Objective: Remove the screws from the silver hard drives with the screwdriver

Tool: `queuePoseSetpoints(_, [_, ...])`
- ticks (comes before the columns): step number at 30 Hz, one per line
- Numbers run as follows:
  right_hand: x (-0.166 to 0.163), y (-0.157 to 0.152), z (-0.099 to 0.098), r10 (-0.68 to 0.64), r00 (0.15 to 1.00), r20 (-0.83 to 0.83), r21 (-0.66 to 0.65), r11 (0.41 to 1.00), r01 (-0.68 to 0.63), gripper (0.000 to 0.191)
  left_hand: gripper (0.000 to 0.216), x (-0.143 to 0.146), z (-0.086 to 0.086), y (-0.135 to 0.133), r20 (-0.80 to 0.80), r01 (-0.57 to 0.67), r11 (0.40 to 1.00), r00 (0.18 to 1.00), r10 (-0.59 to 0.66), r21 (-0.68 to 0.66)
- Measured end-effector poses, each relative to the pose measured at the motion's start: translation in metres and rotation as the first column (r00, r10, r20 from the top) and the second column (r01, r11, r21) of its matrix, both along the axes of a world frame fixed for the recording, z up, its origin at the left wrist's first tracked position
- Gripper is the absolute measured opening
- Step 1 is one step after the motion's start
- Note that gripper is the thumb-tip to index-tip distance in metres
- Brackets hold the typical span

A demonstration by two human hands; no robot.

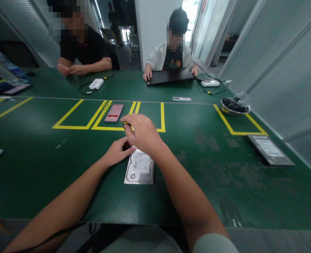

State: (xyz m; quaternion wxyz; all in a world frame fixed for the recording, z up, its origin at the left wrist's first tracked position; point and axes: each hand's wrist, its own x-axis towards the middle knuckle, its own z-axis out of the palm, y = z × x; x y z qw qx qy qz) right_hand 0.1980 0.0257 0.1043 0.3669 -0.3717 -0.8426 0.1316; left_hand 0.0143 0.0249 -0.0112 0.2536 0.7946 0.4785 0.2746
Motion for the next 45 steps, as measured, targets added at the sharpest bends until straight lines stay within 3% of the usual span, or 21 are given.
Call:
queuePoseSetpoints(12, [-0.002,0.002,-0.009,-0.008,0.998,-0.06,0.095,0.995,0.014,0.018,0.026,-0.001,-0.003,0.001,-0.007,0.007,1.0,1.0,-0.007,0.009])
queuePoseSetpoints(20, [-0.003,0.002,-0.01,-0.037,0.996,-0.079,0.07,0.997,0.043,0.013,0.025,-0.001,-0.005,0.001,0.036,0.011,1.0,0.999,-0.011,0.018])
queuePoseSetpoints(27, [-0.003,0.0,-0.006,-0.019,0.999,-0.041,0.107,0.994,0.023,0.025,0.027,-0.002,-0.008,0.002,0.04,-0.002,1.0,0.999,0.003,-0.007])
queuePoseSetpoints(33, [-0.004,0.002,-0.01,-0.043,0.993,-0.106,0.092,0.994,0.053,0.01,0.025,-0.001,-0.004,0.001,0.057,-0.003,1.0,0.998,0.003,-0.014])
queuePoseSetpoints(45, [-0.004,0.001,-0.008,-0.024,0.997,-0.072,0.089,0.996,0.03,0.009,0.027,-0.001,-0.006,0.002,0.056,0.002,1.0,0.998,0.0,-0.022])
